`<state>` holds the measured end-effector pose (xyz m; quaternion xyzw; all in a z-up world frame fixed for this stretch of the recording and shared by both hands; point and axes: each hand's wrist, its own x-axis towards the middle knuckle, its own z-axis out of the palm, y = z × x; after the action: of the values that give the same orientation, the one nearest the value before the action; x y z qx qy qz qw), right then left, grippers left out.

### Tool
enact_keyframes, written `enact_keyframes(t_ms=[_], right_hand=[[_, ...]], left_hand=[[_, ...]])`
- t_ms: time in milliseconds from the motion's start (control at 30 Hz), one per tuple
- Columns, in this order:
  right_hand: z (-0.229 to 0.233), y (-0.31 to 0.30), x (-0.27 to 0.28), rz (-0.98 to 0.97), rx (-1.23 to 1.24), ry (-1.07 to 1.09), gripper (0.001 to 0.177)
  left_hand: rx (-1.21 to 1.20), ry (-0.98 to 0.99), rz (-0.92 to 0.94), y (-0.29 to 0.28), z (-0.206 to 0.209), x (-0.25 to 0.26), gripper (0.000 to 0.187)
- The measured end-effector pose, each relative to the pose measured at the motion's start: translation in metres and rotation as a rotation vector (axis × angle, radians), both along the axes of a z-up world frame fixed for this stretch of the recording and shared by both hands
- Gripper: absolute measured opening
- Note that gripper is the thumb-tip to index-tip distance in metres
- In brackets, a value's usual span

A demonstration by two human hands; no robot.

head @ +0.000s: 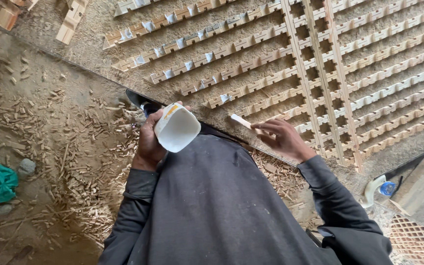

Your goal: The person applies a white substance from a small container onto small wooden pieces arranged in rows on a work surface using a wooden stick. The person repeatedly dips the stick into the container and spreads the substance onto the wood.

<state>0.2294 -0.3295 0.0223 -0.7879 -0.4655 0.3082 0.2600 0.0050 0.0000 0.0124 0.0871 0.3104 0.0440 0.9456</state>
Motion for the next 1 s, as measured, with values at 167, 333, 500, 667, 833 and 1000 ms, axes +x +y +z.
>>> enact_keyframes(t_ms=[167, 333, 500, 667, 833, 1000], right_hand=[[-0.001, 0.004, -0.003, 0.020, -0.056, -0.025, 0.033], [0.011, 0.017, -0.014, 0.011, -0.105, 0.002, 0.034], [0.049, 0.039, -0.027, -0.269, -0.193, 0.494, 0.033], [0.026, 0.014, -0.006, -0.520, 0.255, 1.075, 0.037], [0.025, 0.022, 0.020, -0.702, 0.517, 1.325, 0.035], [0.038, 0.080, 0.065, -0.626, 0.598, 1.250, 0.042]], left_hand=[[-0.016, 0.000, -0.017, -0.002, 0.002, -0.001, 0.064], [-0.027, 0.004, -0.010, -0.004, -0.005, -0.003, 0.065], [-0.013, 0.001, -0.006, -0.005, -0.009, -0.003, 0.064], [-0.031, 0.032, 0.007, -0.003, -0.005, -0.003, 0.063], [-0.041, 0.037, 0.022, 0.000, -0.001, 0.001, 0.063], [-0.057, 0.053, 0.085, 0.005, -0.007, 0.009, 0.060]])
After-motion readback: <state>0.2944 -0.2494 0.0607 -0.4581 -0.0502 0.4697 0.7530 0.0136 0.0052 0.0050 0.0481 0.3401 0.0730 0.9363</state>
